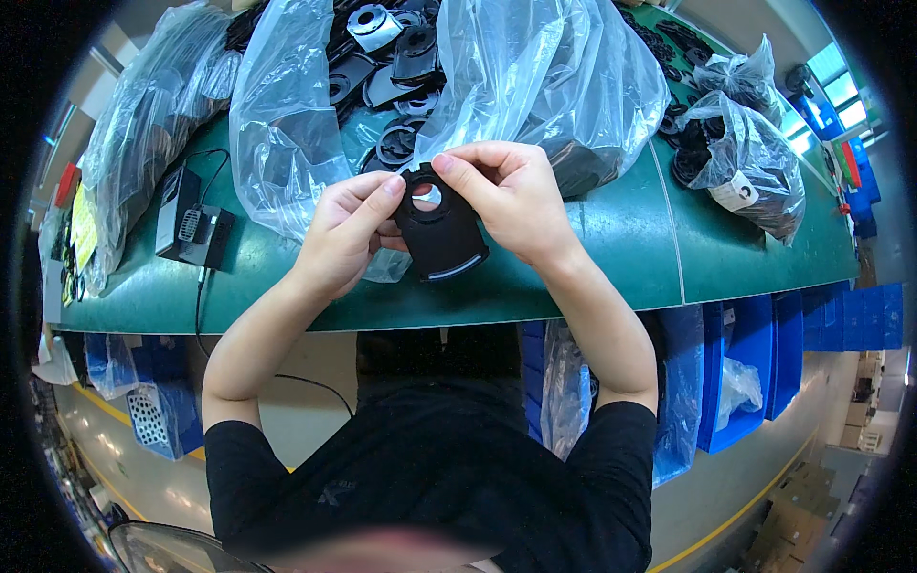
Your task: The person assembles small black plastic housing components by hand, inserting circular inserts and plastic rings into them.
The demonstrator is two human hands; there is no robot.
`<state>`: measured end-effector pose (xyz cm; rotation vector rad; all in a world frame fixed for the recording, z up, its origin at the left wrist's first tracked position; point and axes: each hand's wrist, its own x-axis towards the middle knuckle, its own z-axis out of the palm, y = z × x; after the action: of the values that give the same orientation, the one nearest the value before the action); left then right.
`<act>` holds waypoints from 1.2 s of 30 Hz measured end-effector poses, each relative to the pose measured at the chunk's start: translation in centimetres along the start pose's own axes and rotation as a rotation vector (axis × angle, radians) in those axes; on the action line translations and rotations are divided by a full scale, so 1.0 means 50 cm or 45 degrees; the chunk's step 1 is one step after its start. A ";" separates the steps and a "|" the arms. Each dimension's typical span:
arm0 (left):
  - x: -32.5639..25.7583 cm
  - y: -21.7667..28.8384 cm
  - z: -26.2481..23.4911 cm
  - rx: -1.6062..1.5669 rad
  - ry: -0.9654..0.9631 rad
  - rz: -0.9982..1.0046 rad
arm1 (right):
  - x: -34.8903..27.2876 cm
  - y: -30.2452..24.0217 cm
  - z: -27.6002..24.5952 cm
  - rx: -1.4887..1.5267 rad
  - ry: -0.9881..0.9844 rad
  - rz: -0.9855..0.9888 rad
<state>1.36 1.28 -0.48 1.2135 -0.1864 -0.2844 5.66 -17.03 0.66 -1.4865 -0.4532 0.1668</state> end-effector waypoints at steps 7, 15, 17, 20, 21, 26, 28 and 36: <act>-0.001 -0.010 0.002 0.139 0.068 0.154 | -0.013 -0.005 0.000 -0.037 0.017 0.022; -0.008 -0.013 0.010 0.123 -0.242 0.036 | -0.081 0.004 -0.035 0.262 -0.002 0.029; -0.008 -0.015 0.015 0.108 -0.336 -0.001 | -0.132 -0.003 -0.045 0.240 0.108 0.063; -0.020 -0.009 0.010 0.121 -0.289 0.057 | -0.229 -0.002 -0.080 -0.115 -0.164 -0.090; -0.016 -0.009 0.009 0.155 -0.248 0.084 | -0.265 0.019 -0.095 -0.053 -0.252 -0.105; 0.000 -0.014 -0.005 0.157 -0.060 0.169 | -0.488 0.167 -0.192 0.013 0.465 0.485; 0.001 -0.012 -0.004 0.177 -0.050 0.209 | -0.595 0.274 -0.265 0.268 0.988 0.637; 0.000 -0.024 -0.012 0.235 -0.064 0.229 | -0.918 0.504 -0.414 -0.007 1.941 1.179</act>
<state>1.40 1.45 -1.80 1.3631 -0.3701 -0.1430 -23.58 -51.22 -33.18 -1.3137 1.4543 -0.2651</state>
